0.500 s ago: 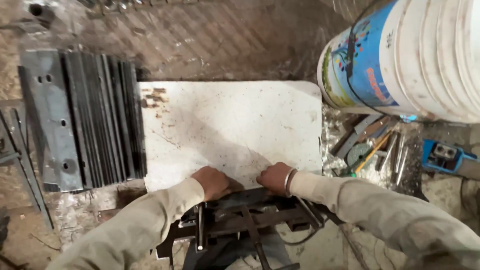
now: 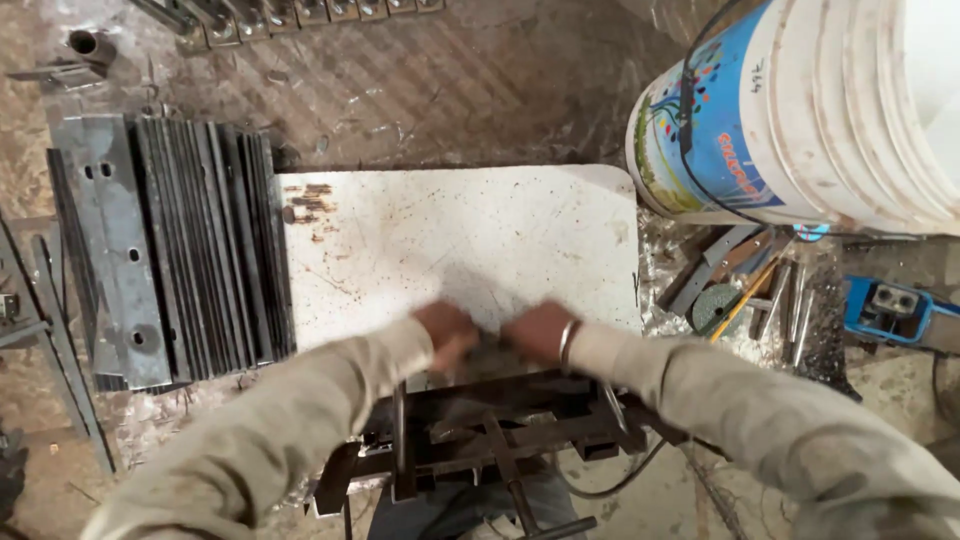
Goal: The user is welding and assembling metal components and brackets on a workshop table.
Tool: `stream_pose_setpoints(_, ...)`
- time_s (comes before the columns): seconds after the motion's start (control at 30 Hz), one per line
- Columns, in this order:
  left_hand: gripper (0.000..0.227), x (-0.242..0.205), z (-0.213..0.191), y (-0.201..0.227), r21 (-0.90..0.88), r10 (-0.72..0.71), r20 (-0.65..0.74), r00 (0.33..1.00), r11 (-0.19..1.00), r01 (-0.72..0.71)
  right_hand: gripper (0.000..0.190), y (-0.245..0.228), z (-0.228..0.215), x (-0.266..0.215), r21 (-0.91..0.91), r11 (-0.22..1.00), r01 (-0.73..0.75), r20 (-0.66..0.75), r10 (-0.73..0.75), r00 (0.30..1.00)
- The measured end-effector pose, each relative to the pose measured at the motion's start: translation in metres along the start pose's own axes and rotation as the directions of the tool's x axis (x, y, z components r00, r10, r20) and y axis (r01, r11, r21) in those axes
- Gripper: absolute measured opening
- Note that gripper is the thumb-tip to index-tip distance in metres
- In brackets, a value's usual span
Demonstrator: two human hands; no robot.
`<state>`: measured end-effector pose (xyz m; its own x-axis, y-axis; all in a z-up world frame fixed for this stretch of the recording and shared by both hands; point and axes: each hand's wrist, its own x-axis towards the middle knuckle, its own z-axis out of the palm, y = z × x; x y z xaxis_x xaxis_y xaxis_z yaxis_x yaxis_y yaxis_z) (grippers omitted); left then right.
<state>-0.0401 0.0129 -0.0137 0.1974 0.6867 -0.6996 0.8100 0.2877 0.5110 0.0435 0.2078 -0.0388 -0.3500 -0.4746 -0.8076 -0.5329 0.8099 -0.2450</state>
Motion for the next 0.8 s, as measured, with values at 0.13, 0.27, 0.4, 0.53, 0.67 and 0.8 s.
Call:
stream_pose_setpoints(0.13, 0.030, -0.022, -0.065, -0.055, -0.049, -0.305, -0.273, 0.913, 0.952, 0.303, 0.016, 0.064, -0.079, 0.008, 0.034, 0.976, -0.214, -0.351, 0.212, 0.912)
stream_pose_setpoints(0.27, 0.022, -0.004, -0.063, -0.119, 0.197, -0.121, -0.733, 0.669, 0.904, 0.380, 0.011, 0.092, -0.111, 0.017, -0.043, 0.942, -0.333, -0.653, 0.225, 0.723)
stream_pose_setpoints(0.4, 0.016, 0.025, -0.046, -0.155, 0.225, -0.286, -0.650, 0.704, 0.813, 0.537, 0.011, 0.093, -0.102, 0.014, 0.090, 0.937, -0.337, -0.722, 0.294, 0.626)
stream_pose_setpoints(0.53, 0.016, 0.018, -0.036, -0.152, 0.196, -0.171, -0.812, 0.558, 0.821, 0.537, 0.026, 0.088, -0.043, -0.025, 0.194, 0.956, -0.220, -0.835, 0.279, 0.475)
stream_pose_setpoints(0.67, 0.050, -0.030, -0.050, -0.112, -0.132, -0.251, -0.936, 0.247, 0.901, 0.413, 0.045, 0.066, -0.005, -0.064, 0.538, 0.701, -0.469, -0.040, 0.577, 0.816)
stream_pose_setpoints(0.8, 0.058, -0.087, -0.017, -0.081, -0.531, -0.693, -0.592, 0.412, 0.720, 0.448, 0.054, 0.071, 0.042, -0.058, 0.639, 0.665, -0.387, -0.121, 0.583, 0.804)
